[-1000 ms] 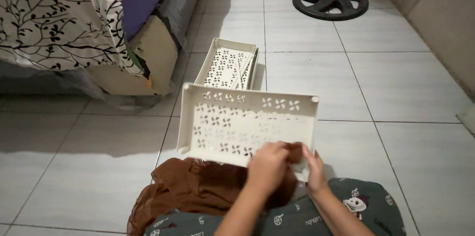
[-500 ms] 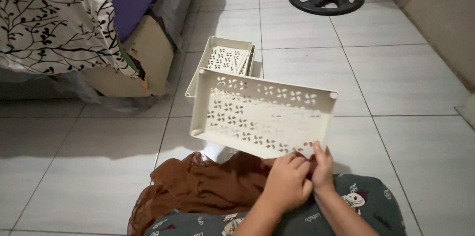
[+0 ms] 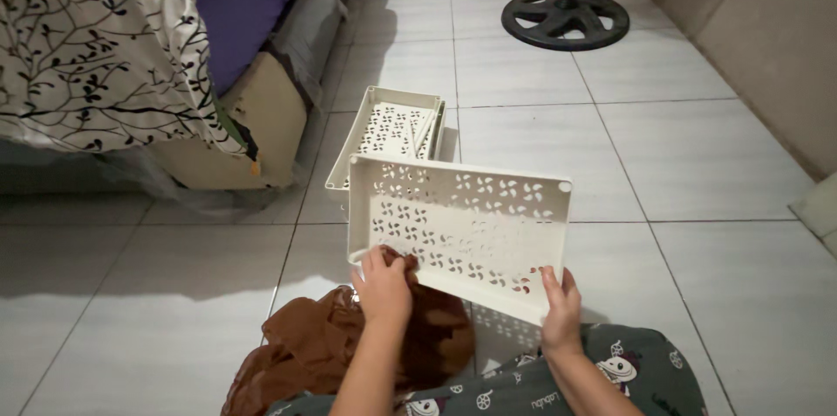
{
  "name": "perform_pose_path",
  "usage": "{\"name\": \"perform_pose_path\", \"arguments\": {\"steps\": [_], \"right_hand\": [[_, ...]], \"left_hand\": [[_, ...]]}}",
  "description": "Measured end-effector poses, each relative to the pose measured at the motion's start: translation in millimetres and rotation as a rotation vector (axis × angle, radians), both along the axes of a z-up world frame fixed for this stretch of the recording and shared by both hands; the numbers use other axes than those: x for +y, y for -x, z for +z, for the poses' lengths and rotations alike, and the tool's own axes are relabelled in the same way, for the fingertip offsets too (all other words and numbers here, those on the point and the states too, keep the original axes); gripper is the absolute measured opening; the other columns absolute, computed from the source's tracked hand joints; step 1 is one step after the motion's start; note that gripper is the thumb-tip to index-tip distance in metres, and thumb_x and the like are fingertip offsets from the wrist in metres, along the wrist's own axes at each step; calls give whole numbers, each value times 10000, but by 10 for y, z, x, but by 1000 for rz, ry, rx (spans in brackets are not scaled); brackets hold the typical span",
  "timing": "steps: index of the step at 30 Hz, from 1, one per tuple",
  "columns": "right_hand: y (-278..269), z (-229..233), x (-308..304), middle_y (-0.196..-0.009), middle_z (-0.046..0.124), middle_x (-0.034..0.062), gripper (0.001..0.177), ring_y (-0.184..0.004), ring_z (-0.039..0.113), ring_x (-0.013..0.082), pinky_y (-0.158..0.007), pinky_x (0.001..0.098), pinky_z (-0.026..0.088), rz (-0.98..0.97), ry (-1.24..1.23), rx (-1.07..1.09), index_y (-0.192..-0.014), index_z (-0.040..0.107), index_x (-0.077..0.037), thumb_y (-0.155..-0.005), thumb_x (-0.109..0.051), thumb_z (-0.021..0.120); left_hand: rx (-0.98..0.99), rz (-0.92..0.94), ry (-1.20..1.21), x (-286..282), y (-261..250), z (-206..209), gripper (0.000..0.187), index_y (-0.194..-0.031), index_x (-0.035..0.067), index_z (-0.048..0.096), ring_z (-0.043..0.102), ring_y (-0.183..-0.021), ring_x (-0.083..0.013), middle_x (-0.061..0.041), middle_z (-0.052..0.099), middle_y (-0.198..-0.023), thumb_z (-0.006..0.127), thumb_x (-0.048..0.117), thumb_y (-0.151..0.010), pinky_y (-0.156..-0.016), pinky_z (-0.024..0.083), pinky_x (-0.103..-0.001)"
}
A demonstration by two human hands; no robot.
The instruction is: The person wipes a white perforated plastic tray with a brown cloth, then inserts four white plastic rods into the tray's corner holes to form legs. They place a second identical tray on top of the rods to create a two-tier stand.
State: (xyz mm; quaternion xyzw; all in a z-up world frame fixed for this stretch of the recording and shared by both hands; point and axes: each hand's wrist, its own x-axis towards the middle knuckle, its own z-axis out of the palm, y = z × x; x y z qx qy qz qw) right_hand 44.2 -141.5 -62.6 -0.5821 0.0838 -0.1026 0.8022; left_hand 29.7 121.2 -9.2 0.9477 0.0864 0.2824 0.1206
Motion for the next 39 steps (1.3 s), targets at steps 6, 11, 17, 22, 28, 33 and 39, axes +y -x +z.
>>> {"name": "perform_pose_path", "arguments": {"steps": [6, 11, 17, 22, 28, 33, 39], "right_hand": [[-26, -76, -19, -1087, 681, 114, 409, -987, 607, 188, -890, 303, 472, 2, 61, -77, -1226, 620, 55, -1008, -289, 582], [-32, -99, -45, -1116, 685, 122, 437, -995, 619, 200, -899, 317, 479, -25, 41, -46, -1263, 604, 58, -1014, -299, 567], [-48, -33, -27, -1206, 657, 129, 486, -1068, 623, 206, -945, 315, 472, -79, -96, 35, -1321, 555, 47, -1008, -324, 573], [-3, -15, -52, -1194, 660, 124, 507, -1059, 636, 204, -935, 328, 486, 3, -130, 21, -1335, 559, 46, -982, -317, 580], [-37, -5, -7, -1125, 688, 133, 477, -993, 643, 201, -892, 324, 496, 149, -22, -41, -1292, 598, 74, -982, -289, 599], [-110, 136, -118, -1090, 686, 114, 447, -970, 658, 241, -808, 415, 536, 142, -191, 189, -1305, 585, -42, -906, -238, 629], [-156, 228, -250, -1179, 669, 69, 458, -1060, 655, 241, -855, 429, 534, 60, -473, 133, -1339, 540, -130, -905, -226, 649]], "left_hand": [[4, -357, 218, -630, 208, -135, 140, -929, 132, 761, 589, -1036, -339, -142, 641, -1041, 650, 145, -845, -866, 476, -471], [-97, -577, -8, -1086, 355, -80, 127, -947, 92, 686, 571, -1091, -355, -163, 596, -1089, 635, 142, -841, -881, 451, -488], [-21, -451, -65, -516, 3, -197, 129, -926, 147, 732, 589, -1010, -300, -93, 619, -1040, 678, 168, -811, -838, 463, -459], [138, -328, -365, 461, -236, -405, 133, -917, 190, 741, 606, -997, -244, -50, 624, -982, 711, 212, -790, -797, 491, -428], [275, -77, -512, 1050, -139, -651, 93, -897, 185, 722, 594, -1023, -233, -19, 615, -998, 651, 198, -838, -831, 484, -401], [130, -247, -472, 969, -206, -683, 113, -920, 174, 676, 592, -966, -254, -47, 607, -973, 650, 201, -814, -765, 478, -406], [25, -386, -353, 757, -122, -450, 173, -945, 183, 654, 598, -946, -271, -48, 605, -947, 640, 153, -775, -764, 480, -412]]}}
